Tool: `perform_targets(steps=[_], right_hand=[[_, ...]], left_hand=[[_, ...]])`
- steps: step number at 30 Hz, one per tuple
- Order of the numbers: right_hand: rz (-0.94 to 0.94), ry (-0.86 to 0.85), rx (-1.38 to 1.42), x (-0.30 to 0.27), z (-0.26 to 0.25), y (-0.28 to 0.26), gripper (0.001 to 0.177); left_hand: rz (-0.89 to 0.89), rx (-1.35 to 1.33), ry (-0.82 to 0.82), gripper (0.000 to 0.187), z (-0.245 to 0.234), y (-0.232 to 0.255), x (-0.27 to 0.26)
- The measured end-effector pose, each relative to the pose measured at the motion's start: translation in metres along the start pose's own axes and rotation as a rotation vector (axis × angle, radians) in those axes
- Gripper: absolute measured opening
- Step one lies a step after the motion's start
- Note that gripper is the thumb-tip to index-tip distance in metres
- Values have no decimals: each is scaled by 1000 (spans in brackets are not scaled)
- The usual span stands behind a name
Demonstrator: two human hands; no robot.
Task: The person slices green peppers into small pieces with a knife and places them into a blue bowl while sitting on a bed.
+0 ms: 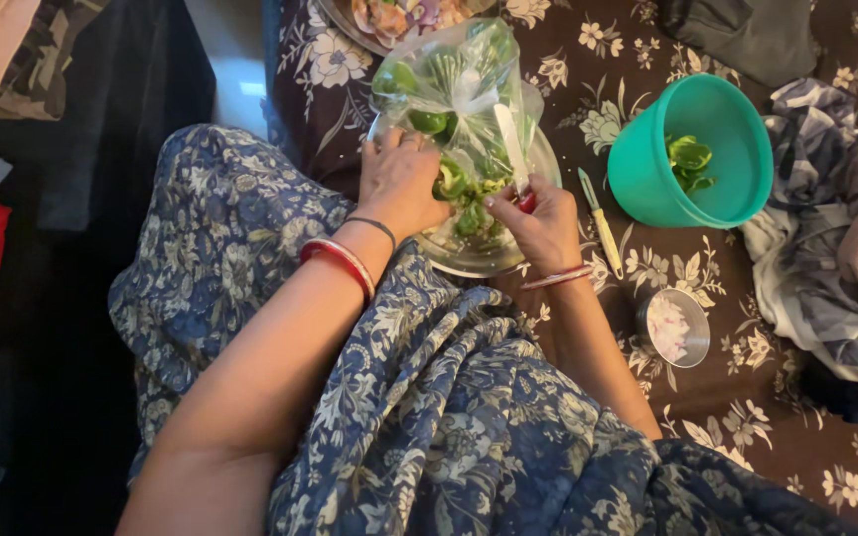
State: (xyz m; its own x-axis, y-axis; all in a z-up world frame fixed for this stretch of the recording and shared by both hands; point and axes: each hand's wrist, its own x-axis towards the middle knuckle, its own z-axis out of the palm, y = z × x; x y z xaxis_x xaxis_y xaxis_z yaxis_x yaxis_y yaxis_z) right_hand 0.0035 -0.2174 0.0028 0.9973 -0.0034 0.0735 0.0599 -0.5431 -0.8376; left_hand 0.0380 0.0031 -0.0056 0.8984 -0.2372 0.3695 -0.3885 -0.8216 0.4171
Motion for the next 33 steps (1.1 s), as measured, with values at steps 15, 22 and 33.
perform_targets(steps=[15, 22, 33], right_hand=[[343, -99, 755, -18, 5, -39, 21], [3, -44, 434, -12, 1, -25, 14], [-71, 174, 276, -5, 17, -35, 27]], left_hand=[[-172, -1483, -146, 49, -5, 2, -20], [-322, -1318, -255, 28, -21, 8, -17], [-359, -1572, -331, 44, -16, 8, -20]])
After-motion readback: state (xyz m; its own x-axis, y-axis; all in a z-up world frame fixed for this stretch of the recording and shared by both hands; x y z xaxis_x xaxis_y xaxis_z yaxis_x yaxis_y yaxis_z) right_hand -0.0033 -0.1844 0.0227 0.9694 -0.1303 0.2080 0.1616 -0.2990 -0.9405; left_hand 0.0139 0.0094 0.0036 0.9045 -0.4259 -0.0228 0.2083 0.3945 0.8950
